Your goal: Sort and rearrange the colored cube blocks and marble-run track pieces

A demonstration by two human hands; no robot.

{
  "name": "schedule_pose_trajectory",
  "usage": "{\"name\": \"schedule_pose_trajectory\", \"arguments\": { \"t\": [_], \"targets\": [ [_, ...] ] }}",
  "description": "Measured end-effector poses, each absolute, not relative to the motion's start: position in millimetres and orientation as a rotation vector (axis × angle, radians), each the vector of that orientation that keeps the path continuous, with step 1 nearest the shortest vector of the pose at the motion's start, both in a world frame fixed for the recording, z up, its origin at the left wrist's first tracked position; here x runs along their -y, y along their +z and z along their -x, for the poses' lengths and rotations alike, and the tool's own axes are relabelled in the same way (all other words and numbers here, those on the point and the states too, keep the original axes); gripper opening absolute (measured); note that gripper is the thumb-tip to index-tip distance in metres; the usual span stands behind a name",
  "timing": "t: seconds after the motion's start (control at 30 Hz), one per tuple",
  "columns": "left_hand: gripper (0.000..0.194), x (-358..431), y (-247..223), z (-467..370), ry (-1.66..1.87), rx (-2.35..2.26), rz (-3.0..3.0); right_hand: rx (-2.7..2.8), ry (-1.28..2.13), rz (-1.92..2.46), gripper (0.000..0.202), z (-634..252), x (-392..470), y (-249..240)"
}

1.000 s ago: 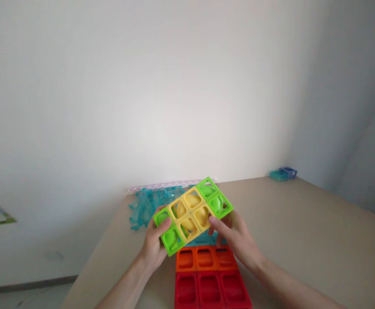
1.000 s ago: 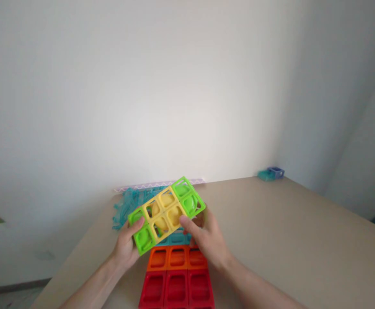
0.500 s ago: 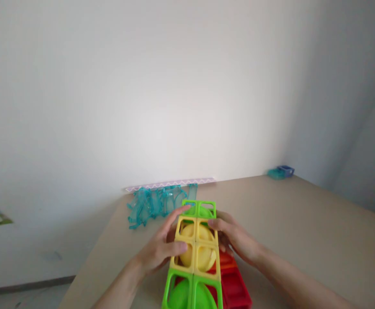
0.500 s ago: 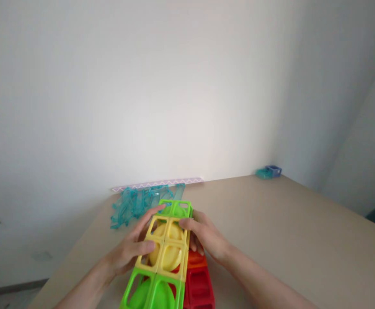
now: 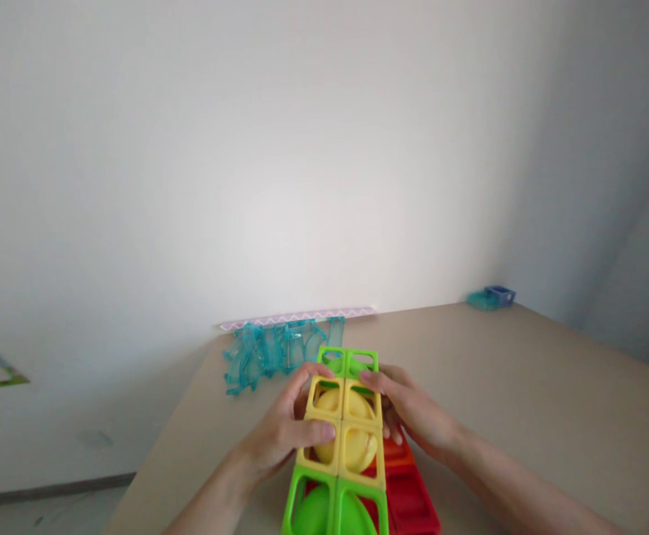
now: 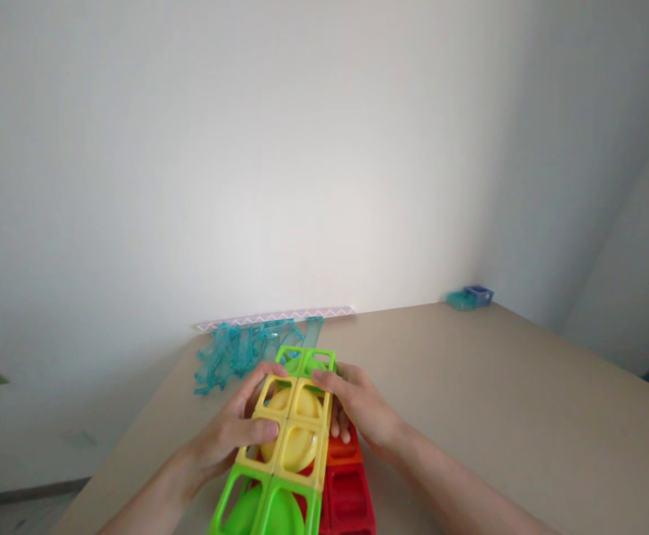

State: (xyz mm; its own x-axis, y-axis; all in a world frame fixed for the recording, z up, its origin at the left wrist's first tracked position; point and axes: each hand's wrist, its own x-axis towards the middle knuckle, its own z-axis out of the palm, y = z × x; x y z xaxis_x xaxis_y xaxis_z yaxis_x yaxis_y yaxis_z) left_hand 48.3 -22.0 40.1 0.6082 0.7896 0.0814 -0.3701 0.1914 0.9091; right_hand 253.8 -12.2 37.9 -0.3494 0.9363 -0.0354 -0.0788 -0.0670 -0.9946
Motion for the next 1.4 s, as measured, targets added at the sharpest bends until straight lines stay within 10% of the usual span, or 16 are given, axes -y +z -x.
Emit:
{"name": "schedule_pose_trajectory", "arguments": {
  "t": [1.07,1.4],
  "targets": [
    [0.066,25.0,38.3,-46.2,0.921,-0.531,-1.034,1.109,1.412,1.073,0.039,-274.0,-7.1,28.9],
    [0.069,18.0,33.1,-35.5,0.911,-0.521,-0.953,1.813,1.144,1.474,0.012,-355.9,-34.3,36.4]
  ]
}}
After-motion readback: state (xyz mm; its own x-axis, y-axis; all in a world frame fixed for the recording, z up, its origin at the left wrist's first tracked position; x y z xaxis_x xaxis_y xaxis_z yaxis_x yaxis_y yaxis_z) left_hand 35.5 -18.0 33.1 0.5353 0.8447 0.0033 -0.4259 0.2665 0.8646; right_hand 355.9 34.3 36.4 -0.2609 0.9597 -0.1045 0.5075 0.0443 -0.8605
